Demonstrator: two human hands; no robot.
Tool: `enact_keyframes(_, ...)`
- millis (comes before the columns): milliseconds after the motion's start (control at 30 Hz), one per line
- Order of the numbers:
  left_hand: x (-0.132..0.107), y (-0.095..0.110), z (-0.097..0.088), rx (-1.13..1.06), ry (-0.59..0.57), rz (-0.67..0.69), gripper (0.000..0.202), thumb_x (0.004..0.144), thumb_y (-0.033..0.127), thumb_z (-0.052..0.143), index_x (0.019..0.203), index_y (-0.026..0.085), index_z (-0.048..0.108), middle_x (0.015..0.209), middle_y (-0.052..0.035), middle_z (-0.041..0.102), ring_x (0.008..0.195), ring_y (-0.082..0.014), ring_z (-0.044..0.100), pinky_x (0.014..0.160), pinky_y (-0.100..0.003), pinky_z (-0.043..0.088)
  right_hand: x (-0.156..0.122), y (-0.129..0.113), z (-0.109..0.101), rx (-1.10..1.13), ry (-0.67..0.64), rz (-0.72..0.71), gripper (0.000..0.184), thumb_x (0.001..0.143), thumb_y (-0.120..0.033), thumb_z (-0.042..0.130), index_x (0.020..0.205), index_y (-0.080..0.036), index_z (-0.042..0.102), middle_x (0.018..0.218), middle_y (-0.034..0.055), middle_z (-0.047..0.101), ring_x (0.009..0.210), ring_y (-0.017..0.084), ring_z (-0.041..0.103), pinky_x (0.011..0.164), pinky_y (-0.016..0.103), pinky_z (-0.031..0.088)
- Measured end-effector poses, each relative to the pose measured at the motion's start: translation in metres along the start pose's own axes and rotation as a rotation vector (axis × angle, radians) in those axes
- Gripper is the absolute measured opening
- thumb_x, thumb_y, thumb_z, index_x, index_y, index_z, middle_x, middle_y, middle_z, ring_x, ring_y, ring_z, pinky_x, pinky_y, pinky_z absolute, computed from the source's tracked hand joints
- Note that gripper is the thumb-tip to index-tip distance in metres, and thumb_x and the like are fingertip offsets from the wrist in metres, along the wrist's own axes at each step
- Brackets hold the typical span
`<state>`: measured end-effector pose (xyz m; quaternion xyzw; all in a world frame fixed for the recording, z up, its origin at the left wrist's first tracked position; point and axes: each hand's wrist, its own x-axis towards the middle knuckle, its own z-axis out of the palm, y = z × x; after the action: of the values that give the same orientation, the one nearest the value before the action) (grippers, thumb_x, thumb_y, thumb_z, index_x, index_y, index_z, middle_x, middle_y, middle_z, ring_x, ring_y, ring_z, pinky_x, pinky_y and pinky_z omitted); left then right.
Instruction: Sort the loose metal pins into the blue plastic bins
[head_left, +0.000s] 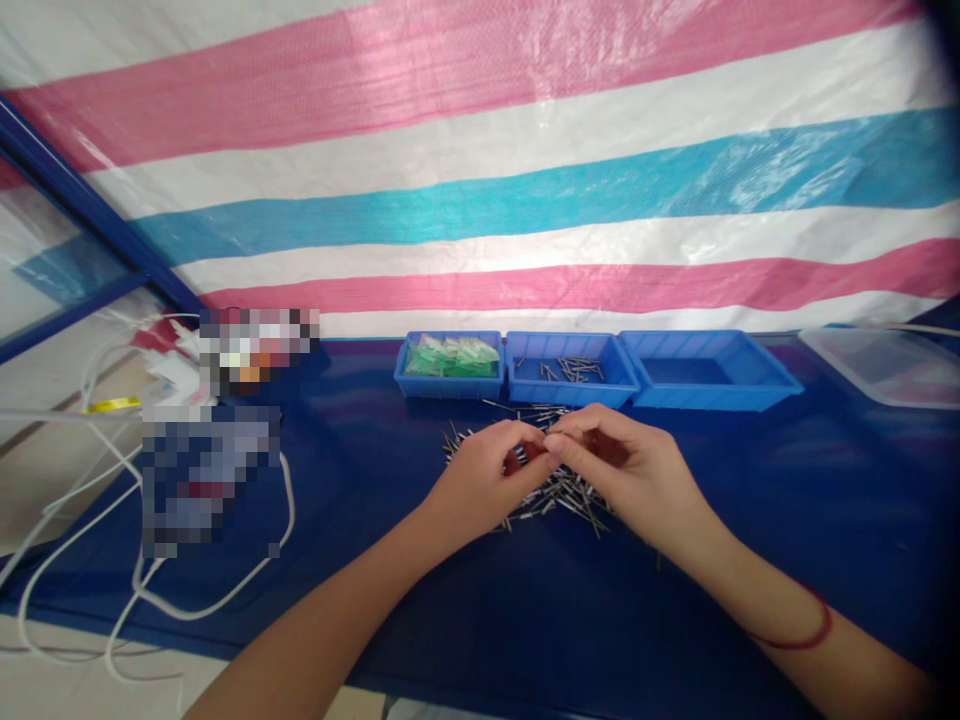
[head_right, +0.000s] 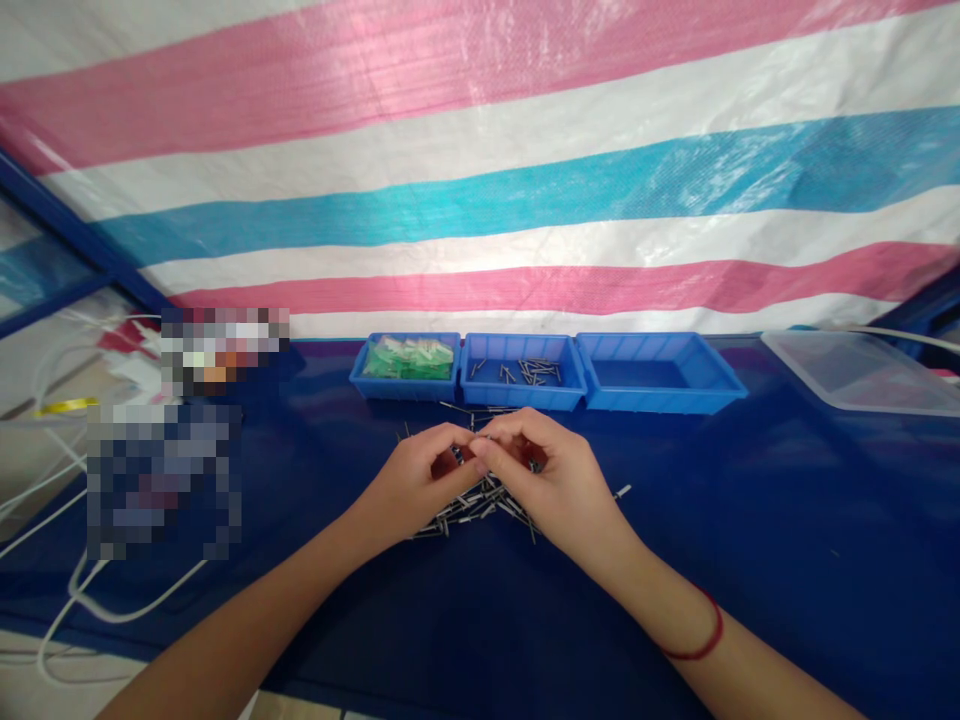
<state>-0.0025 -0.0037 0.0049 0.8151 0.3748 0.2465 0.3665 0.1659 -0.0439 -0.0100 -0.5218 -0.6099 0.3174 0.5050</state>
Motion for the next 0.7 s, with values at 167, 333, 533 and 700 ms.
enact_keyframes(167,0.001,-0.001,-0.001,0.032,-0.022,0.036,0.026,0.089,0.038,0.053,0.086,0.015,0.065,0.07,0.0009,0.055,0.061,-0.0102,0.047,0.057,-0.022,0.035,0.0,-0.004,-0.002,-0.022,-0.07,-0.109,0.012,0.085,-0.03,0.062,0.09,-0.022,0.07,0.086,0.0063,0.064,0.077,0.018,0.06,0.063,0.03,0.048)
enact_keyframes(333,0.001,-0.003,-0.005,0.01,-0.006,0.02,0.027,0.088,0.041,0.054,0.085,0.017,0.065,0.072,0.0012,0.056,0.061,-0.0097,0.046,0.058,-0.022,0.036,0.003,-0.005,-0.007,-0.076,-0.108,-0.164,0.017,0.087,-0.027,0.059,0.099,-0.024,0.07,0.089,0.0058,0.064,0.077,0.016,0.06,0.061,0.029,0.047)
enact_keyframes(533,0.001,-0.005,-0.011,0.012,0.087,-0.013,0.023,0.086,0.04,0.057,0.085,0.018,0.063,0.075,0.0009,0.059,0.063,-0.0103,0.049,0.06,-0.022,0.038,0.006,-0.002,-0.011,-0.236,-0.091,-0.196,0.017,0.089,-0.027,0.055,0.097,-0.022,0.07,0.092,0.0063,0.065,0.075,0.016,0.06,0.06,0.029,0.047)
enact_keyframes(700,0.003,-0.005,-0.015,0.001,0.133,-0.046,0.029,0.088,0.043,0.053,0.101,0.019,0.062,0.083,0.0002,0.062,0.063,-0.0102,0.051,0.061,-0.022,0.041,0.015,-0.002,-0.014,-0.371,-0.049,-0.25,0.021,0.091,-0.029,0.051,0.085,-0.019,0.068,0.084,0.006,0.065,0.073,0.017,0.06,0.063,0.03,0.047)
